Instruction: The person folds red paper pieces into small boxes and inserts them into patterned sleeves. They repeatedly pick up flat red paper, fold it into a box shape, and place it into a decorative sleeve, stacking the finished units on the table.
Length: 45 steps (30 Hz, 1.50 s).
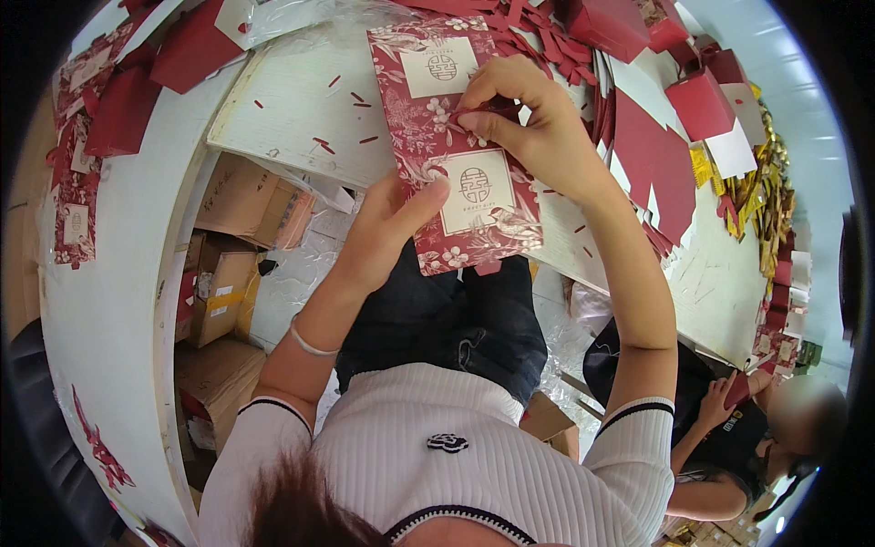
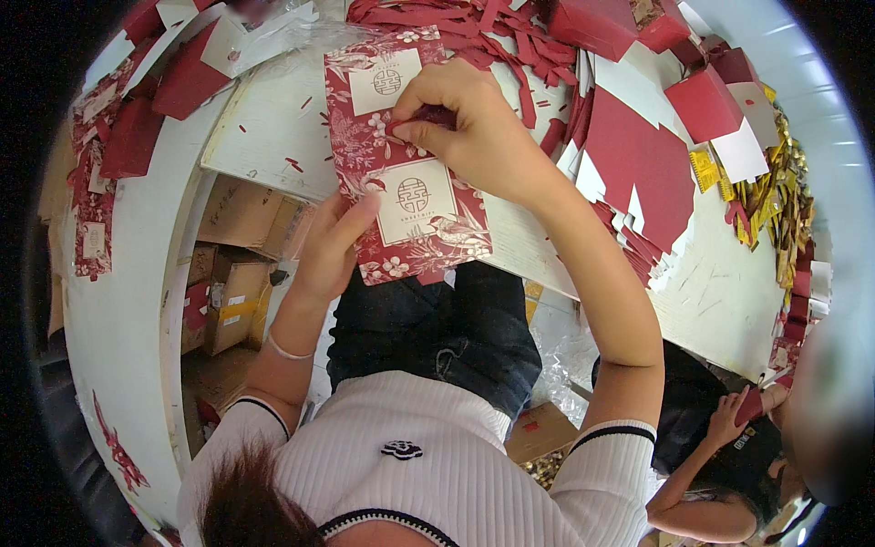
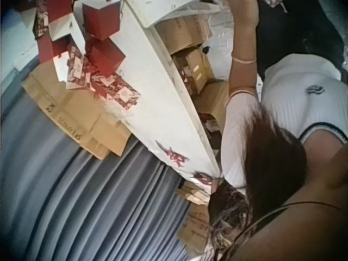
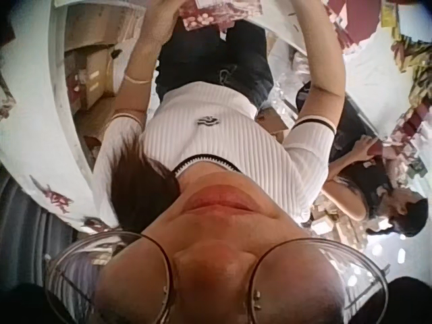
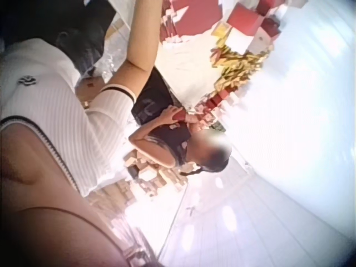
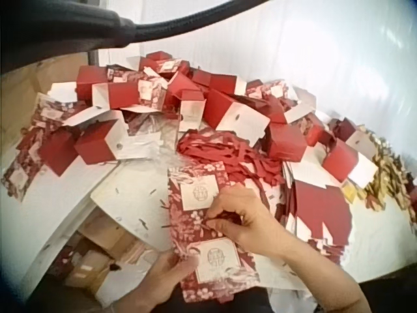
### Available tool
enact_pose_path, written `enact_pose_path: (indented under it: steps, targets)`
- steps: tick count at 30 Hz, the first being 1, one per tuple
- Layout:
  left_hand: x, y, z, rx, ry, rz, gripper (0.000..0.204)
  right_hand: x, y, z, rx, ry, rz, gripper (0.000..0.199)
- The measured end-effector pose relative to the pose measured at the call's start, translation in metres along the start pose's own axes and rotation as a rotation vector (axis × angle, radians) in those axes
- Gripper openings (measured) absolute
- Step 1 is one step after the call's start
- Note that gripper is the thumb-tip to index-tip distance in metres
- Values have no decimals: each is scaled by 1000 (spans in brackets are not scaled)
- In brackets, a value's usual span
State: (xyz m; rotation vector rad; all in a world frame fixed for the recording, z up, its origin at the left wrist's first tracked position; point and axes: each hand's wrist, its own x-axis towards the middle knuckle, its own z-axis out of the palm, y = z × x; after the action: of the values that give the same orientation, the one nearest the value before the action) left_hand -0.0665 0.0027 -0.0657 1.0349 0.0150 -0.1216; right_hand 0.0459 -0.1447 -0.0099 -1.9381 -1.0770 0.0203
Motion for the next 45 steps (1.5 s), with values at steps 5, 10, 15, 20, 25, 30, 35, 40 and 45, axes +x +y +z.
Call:
enact_pose_path:
  steps: [5, 10, 15, 20, 25, 30, 35, 40, 45]
  targets:
    - [4, 0, 3, 46, 23, 74, 31, 6, -6, -2, -354, -47, -200, 7]
    - [8, -13, -15, -728, -165, 8, 36, 14, -11, -8, -124, -233, 70, 10]
    - [18, -16, -6, -562, -9, 81, 28, 16, -17, -9, 14, -260, 168, 11]
    - [21, -6, 4, -220, 129, 232, 18, 15, -15, -11, -291, -246, -16, 6]
    - [22, -5, 8, -57, 167, 241, 15, 8, -8, -10, 14, -127, 155, 4]
    - [25, -4, 7, -163, 159, 210, 15, 9, -7, -13, -19, -170, 50, 5]
    - [28, -4, 6, -166, 160, 220, 15, 9, -6, -15, -33, -175, 60, 4]
    - [28, -1, 8, -155, 162, 216, 16, 9, -4, -16, 34, -178, 111, 4]
    - [28, -2, 9, -116, 178, 233, 16, 10, -1, -10, -313, -128, -217, 6]
